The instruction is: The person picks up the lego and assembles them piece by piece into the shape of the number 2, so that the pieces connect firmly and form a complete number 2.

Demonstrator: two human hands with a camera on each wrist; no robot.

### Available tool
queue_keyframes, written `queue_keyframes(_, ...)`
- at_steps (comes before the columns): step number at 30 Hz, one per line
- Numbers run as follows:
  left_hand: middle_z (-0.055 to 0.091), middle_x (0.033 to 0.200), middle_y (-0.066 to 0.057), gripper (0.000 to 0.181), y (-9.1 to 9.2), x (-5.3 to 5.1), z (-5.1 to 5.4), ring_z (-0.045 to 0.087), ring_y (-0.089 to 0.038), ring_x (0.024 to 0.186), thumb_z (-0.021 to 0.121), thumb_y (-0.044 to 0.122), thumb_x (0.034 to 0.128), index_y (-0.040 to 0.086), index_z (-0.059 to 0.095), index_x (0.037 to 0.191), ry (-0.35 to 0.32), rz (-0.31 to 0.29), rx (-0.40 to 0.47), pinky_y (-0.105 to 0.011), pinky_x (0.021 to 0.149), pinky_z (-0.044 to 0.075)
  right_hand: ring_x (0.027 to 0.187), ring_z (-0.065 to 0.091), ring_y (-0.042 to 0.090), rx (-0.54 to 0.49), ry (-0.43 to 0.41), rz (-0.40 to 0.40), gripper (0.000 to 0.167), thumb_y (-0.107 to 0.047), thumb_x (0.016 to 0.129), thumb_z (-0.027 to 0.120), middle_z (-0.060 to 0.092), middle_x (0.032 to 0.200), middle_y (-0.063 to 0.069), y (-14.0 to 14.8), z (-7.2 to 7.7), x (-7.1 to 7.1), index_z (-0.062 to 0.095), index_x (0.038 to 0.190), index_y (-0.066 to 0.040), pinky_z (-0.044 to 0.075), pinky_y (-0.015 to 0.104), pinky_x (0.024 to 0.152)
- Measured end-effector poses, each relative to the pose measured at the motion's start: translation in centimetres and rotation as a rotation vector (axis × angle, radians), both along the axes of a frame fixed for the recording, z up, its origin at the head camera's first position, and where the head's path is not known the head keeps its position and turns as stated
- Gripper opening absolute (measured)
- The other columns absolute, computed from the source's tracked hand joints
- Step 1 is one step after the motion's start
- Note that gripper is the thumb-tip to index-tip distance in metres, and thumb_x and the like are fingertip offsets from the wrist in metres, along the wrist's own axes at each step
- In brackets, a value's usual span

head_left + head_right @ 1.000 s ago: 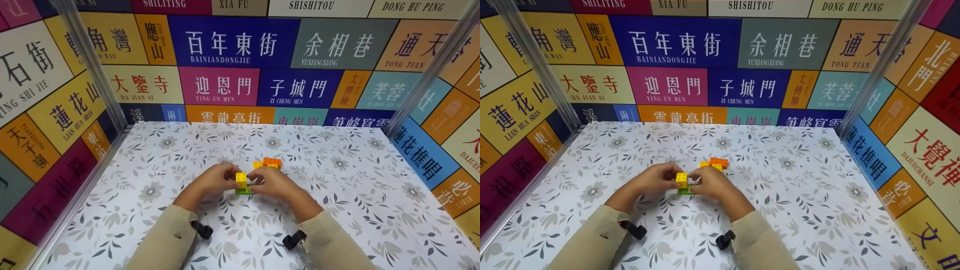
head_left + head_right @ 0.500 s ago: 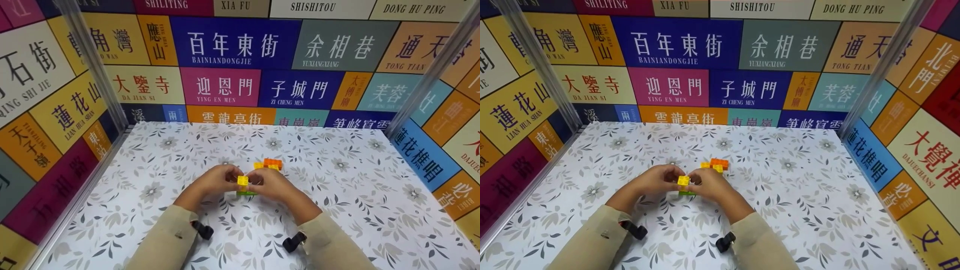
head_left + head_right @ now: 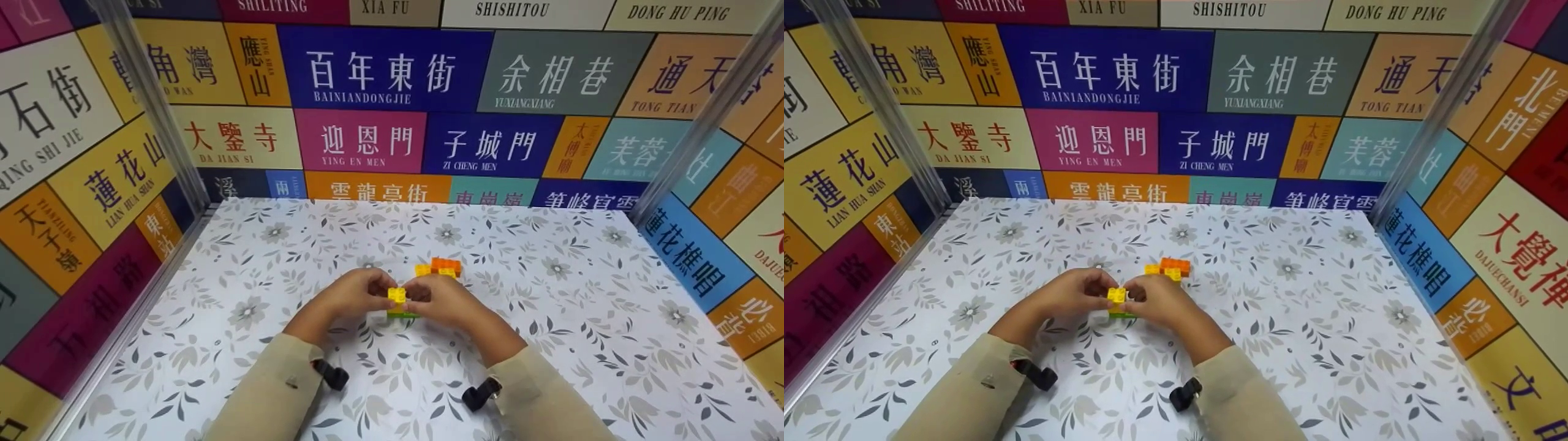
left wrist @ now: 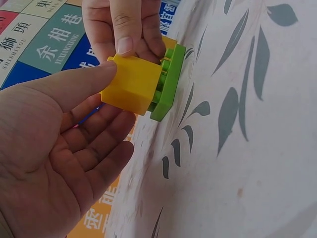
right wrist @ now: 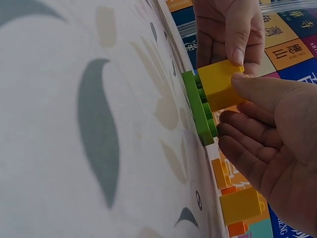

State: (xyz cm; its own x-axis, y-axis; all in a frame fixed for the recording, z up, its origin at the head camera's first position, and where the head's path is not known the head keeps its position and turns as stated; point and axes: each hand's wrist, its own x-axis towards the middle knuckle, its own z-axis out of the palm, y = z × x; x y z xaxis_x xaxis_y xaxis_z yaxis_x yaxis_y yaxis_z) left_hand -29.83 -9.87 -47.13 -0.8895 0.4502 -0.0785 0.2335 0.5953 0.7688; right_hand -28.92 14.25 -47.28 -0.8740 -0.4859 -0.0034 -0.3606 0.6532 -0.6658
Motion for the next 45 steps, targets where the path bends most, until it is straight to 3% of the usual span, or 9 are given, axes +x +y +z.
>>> queue_keyframes(10,0.075,0.105,0.005,0.020,-0.1,0.2,0.4,0.068,-0.015,0.099,0.086,0.022,0.0925,0.026,0.075,0.110,-0.080,0.041,-0.014,-0.038,0.098,0.057,0.100,0.072,0.012,0.013,-0.024,0.006,0.030,-0.034,0.094,0.084,0.080,0.110,-0.005,-0.1,0.0,-0.1,0.079,0.121,-0.021,0.061,0.042,0.098)
queue_keyframes(23,0.076,0.105,0.005,0.017,0.2,0.1,0.0,0.069,-0.015,0.100,0.086,0.021,0.0925,0.024,0.077,0.106,-0.119,0.081,-0.005,-0.038,0.100,0.057,0.099,0.071,0.013,0.029,0.000,0.009,0.026,-0.032,0.097,0.081,0.080,0.108,-0.005,-0.1,-0.5,-0.1,0.079,0.121,-0.021,0.060,0.042,0.097)
queue_keyframes(34,0.076,0.107,0.003,0.018,0.4,0.1,0.5,0.068,-0.015,0.099,0.085,0.020,0.0937,0.020,0.079,0.110,-0.079,0.068,-0.043,-0.039,0.099,0.058,0.097,0.071,0.013,0.035,0.022,0.042,0.025,-0.029,0.099,0.079,0.081,0.107,-0.001,-0.1,-0.3,-0.3,0.080,0.120,-0.016,0.060,0.041,0.093)
queue_keyframes(45,0.075,0.105,0.005,0.020,0.5,-0.2,0.4,0.068,-0.016,0.100,0.087,0.024,0.0920,0.024,0.079,0.110,-0.110,0.095,-0.060,-0.039,0.101,0.057,0.112,0.076,0.024,-0.046,0.023,-0.054,0.042,-0.029,0.097,0.081,0.080,0.120,0.006,2.0,0.9,-1.1,0.074,0.134,-0.010,0.060,0.047,0.104)
